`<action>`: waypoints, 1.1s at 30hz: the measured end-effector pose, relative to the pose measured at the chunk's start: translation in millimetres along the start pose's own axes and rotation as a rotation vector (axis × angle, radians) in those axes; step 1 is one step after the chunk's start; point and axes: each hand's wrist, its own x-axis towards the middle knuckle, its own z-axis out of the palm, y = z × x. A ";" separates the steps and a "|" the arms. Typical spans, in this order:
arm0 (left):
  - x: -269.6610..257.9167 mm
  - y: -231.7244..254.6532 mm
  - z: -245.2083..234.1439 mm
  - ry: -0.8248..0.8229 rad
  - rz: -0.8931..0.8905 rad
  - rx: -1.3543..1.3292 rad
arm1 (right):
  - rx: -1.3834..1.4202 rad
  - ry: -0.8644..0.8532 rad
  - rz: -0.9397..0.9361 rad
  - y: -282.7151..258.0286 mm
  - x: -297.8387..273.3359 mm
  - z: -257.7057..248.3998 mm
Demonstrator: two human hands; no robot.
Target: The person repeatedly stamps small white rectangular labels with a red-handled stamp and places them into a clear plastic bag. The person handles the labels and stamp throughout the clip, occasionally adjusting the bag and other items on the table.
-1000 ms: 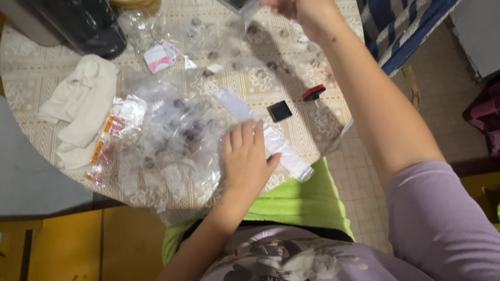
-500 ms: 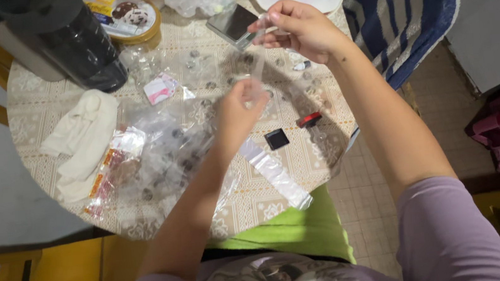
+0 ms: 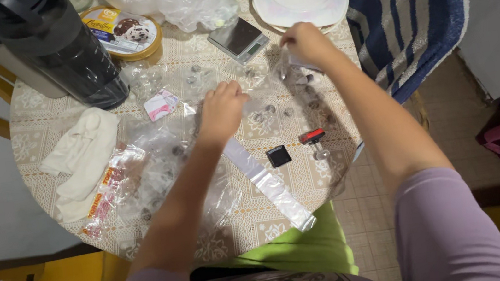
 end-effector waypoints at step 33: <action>-159.5 120.9 -65.6 0.035 -0.244 -0.154 | 0.267 0.441 0.237 -76.0 -287.9 43.9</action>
